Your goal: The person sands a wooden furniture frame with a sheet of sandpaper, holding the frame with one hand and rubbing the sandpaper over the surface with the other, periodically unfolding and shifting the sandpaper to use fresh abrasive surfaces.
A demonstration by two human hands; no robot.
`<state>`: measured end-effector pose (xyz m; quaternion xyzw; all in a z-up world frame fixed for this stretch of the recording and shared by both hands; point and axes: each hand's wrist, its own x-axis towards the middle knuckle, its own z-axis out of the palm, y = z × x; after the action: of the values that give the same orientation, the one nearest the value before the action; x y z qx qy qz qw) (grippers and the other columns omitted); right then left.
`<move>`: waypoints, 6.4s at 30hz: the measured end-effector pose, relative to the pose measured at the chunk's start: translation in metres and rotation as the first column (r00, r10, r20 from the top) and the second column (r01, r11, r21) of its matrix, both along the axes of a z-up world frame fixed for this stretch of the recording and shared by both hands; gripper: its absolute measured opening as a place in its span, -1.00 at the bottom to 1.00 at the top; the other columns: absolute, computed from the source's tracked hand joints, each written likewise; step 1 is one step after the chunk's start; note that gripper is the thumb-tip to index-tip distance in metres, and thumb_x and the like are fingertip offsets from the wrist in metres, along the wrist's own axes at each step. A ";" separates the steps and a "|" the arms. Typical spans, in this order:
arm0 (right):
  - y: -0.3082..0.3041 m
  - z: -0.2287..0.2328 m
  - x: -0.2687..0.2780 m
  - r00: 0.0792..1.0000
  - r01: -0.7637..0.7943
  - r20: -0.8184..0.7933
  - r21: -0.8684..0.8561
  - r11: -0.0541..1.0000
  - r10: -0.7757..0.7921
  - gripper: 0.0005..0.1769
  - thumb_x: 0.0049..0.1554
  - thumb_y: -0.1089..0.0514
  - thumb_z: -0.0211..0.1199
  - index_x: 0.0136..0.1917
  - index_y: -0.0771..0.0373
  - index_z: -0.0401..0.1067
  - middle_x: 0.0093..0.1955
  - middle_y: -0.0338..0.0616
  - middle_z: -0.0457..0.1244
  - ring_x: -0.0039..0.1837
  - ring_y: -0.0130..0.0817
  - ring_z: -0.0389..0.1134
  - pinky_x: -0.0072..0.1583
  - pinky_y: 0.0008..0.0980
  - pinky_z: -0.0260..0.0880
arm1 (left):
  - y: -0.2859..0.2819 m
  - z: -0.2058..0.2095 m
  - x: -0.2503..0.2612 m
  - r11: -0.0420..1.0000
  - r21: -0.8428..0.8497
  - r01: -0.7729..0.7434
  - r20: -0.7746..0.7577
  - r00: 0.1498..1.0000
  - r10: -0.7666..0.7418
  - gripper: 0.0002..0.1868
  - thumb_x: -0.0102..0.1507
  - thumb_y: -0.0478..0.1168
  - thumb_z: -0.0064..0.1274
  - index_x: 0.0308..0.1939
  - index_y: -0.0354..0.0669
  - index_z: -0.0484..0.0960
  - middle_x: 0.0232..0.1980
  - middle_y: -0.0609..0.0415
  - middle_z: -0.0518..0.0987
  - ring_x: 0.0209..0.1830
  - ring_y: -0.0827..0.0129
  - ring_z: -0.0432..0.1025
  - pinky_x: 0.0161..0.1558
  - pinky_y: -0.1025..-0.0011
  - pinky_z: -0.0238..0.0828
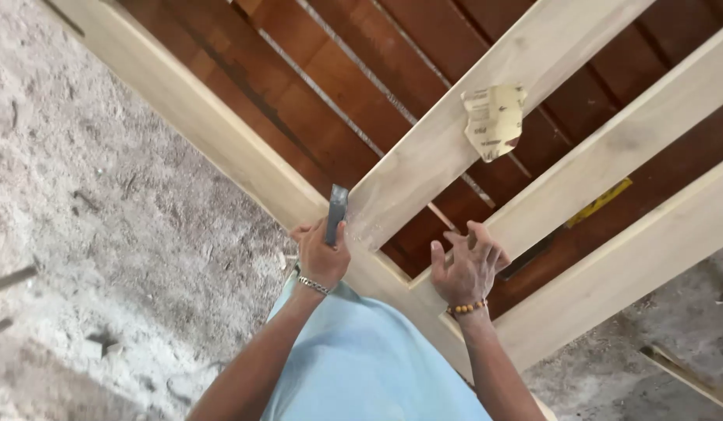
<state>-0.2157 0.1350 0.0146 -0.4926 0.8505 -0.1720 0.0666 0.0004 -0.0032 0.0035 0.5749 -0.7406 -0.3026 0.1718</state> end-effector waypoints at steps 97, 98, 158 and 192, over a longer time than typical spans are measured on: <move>-0.262 0.087 0.101 0.648 -0.698 0.534 0.703 0.141 0.543 -0.38 0.24 0.02 0.05 0.54 0.17 0.26 0.60 -0.19 0.01 0.67 -0.27 -0.21 0.57 -0.20 -0.18 | -0.236 -0.044 0.101 0.881 -0.360 -0.308 -0.267 0.939 0.219 -0.64 0.30 -0.04 0.29 0.05 -0.13 0.60 0.11 0.10 0.52 0.24 0.15 0.36 0.30 0.16 0.22; -0.252 0.070 0.098 0.541 -0.679 0.513 0.734 -0.014 0.666 -0.42 0.26 -0.02 0.04 0.49 0.23 0.24 0.61 -0.13 -0.02 0.68 -0.23 -0.22 0.58 -0.21 -0.21 | -0.232 -0.051 0.100 0.876 -0.426 -0.228 -0.209 0.966 0.150 -0.66 0.32 -0.06 0.25 0.05 -0.15 0.58 0.15 0.09 0.47 0.27 0.18 0.32 0.31 0.15 0.20; -0.239 0.018 0.031 -0.071 -0.858 0.499 0.411 -0.308 0.864 -0.64 0.08 0.29 0.27 0.18 0.17 0.50 0.35 -0.26 0.32 0.39 -0.41 0.26 0.32 -0.20 0.17 | -0.243 -0.070 0.084 0.756 -0.633 -0.166 0.063 0.962 0.264 -0.73 0.21 -0.20 0.04 -0.03 -0.16 0.57 0.14 0.07 0.29 0.23 0.24 0.20 0.28 0.11 0.17; -0.230 0.017 0.051 0.078 -0.938 0.527 0.327 -0.116 0.846 -0.73 -0.07 0.35 0.34 -0.04 0.22 0.54 0.12 -0.16 0.40 0.25 -0.30 0.34 0.31 -0.16 0.11 | -0.240 -0.074 0.085 0.778 -0.615 -0.128 0.100 0.966 0.238 -0.77 0.21 -0.20 0.08 -0.08 -0.16 0.60 0.08 0.11 0.32 0.19 0.29 0.21 0.26 0.19 0.18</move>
<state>-0.1645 -0.0948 0.0316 -0.8659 0.2798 0.1684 0.3788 0.0858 -0.2434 -0.0707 0.5834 -0.7505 0.0180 0.3100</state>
